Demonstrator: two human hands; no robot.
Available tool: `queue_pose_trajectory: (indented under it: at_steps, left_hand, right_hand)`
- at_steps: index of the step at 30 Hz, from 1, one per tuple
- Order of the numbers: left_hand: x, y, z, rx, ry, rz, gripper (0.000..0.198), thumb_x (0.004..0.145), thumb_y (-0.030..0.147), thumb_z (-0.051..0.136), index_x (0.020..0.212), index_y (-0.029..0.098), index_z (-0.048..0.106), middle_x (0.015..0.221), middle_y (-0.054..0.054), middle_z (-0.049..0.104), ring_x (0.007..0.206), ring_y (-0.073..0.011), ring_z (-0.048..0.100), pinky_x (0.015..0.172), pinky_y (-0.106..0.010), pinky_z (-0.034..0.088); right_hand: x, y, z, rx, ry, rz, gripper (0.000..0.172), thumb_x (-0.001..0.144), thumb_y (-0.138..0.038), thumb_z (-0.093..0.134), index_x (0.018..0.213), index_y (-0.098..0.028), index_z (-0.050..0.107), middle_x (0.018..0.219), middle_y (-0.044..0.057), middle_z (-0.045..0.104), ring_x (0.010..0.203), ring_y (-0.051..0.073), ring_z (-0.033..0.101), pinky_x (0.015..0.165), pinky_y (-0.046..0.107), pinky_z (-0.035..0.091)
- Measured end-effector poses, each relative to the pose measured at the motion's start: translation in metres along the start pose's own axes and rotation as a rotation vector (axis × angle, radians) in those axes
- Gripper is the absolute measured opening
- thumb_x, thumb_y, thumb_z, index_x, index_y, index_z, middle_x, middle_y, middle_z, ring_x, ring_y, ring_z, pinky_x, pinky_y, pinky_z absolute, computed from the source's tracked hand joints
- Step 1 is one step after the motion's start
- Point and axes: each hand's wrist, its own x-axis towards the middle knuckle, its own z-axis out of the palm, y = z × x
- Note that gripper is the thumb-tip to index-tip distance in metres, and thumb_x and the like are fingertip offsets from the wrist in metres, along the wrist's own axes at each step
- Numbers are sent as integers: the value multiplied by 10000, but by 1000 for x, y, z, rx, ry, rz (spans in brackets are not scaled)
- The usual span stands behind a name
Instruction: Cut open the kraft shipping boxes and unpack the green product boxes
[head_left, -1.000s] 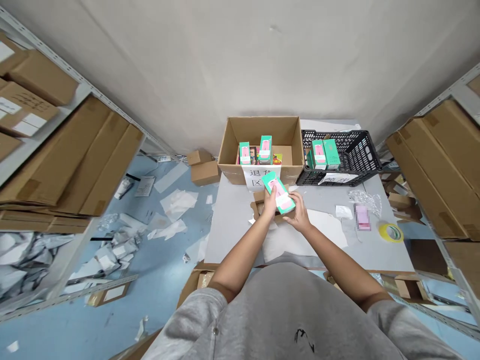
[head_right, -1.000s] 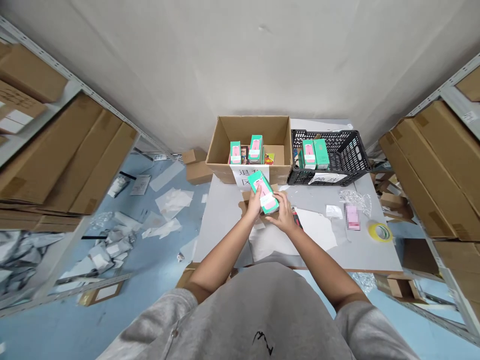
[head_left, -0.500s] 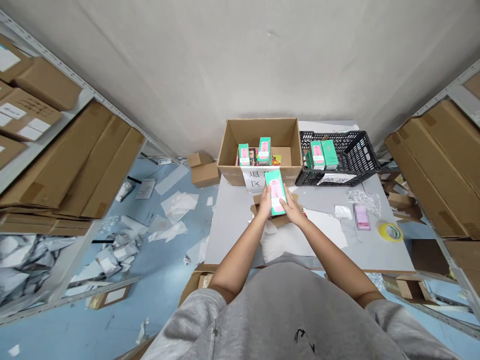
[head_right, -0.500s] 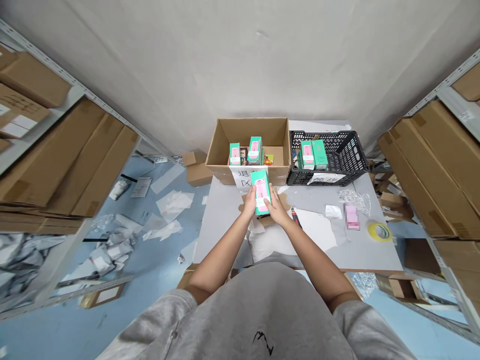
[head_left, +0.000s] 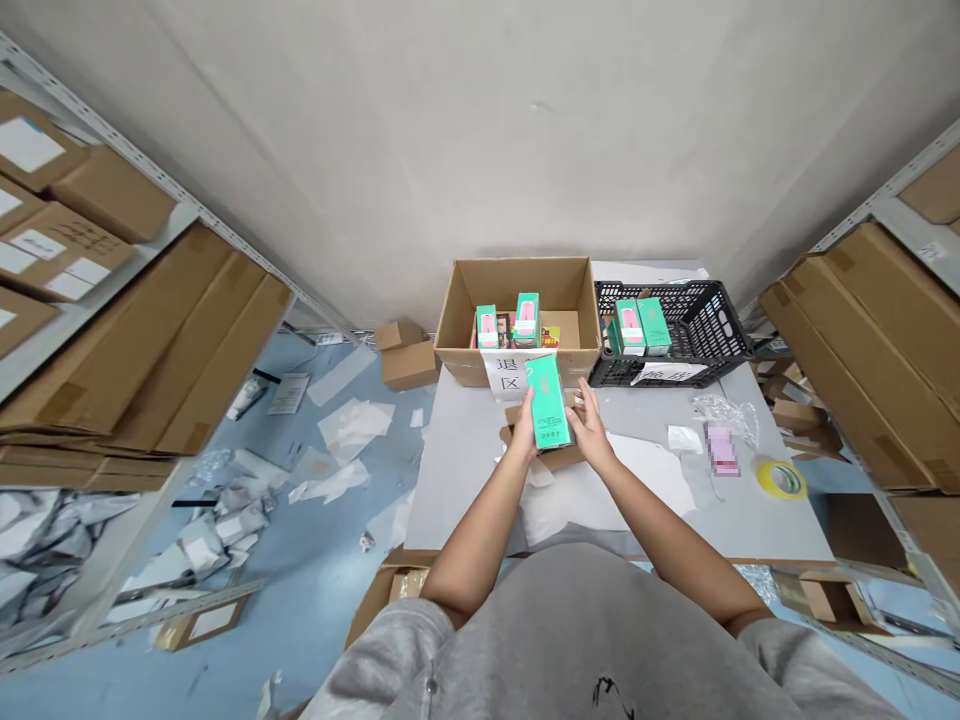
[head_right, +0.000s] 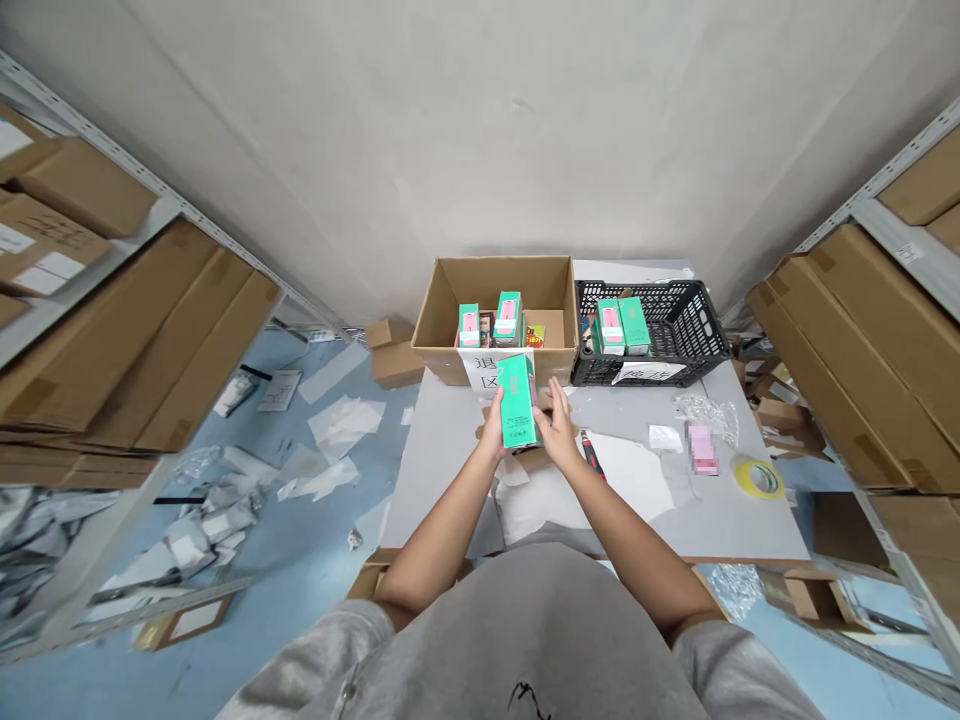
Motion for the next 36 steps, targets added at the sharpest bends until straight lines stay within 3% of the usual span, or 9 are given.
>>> queue_pose_trajectory:
  at_steps: [5,12,15,20,27,32,36]
  left_hand:
    - [-3,-6,-1,59,-13,76,667,937,738,760,1270,162,800,1246,-135,843,1295,-334,761,1195,-464,555]
    - [-3,-8,-3,345,132,205,601,996,734,687,1204,181,797,1325,-175,807,1367,-343,707,1247,-508,491]
    - [-6,-9,-2,401,98,259,554,1009,704,693,1242,208,773,1377,-151,786,1416,-321,667,1270,-469,466]
    - [-10,-10,-2,331,-11,209,607,940,675,785,1329,213,728,1358,-131,781,1351,-313,702,1211,-459,517]
    - [-12,-10,-8,364,52,260,619,971,742,691,1241,188,755,1296,-152,780,1334,-341,690,1189,-474,515]
    - [-12,-12,-19,606,172,277,483,1046,674,620,1127,216,751,1378,-165,725,1438,-329,618,1279,-461,425]
    - [-17,-13,-29,481,81,159,482,1027,643,693,1294,242,674,1429,-152,720,1429,-308,644,1225,-445,483]
  right_hand:
    - [-1,16,7,180,-32,209,929,1049,-846,430,1803,-314,333,1823,68,392,1681,302,376,1374,523,340]
    - [-9,15,17,151,-5,142,982,1022,-838,528,1806,-287,313,1823,91,384,1693,293,364,1392,520,306]
    - [-11,9,21,146,14,102,942,1039,-797,548,1799,-286,329,1818,93,395,1701,282,346,1404,519,274]
    - [-13,-2,20,136,21,52,880,1054,-767,539,1784,-305,370,1809,71,418,1699,277,348,1402,510,287]
    - [-12,5,15,220,16,193,856,1023,-825,518,1675,-273,553,1710,107,559,1612,319,487,1340,522,402]
    - [-25,6,25,58,116,116,833,997,-761,611,1654,-249,572,1656,156,583,1553,336,532,1328,543,401]
    - [-40,-2,31,-135,118,58,765,996,-673,672,1651,-285,599,1597,143,579,1503,349,551,1316,549,404]
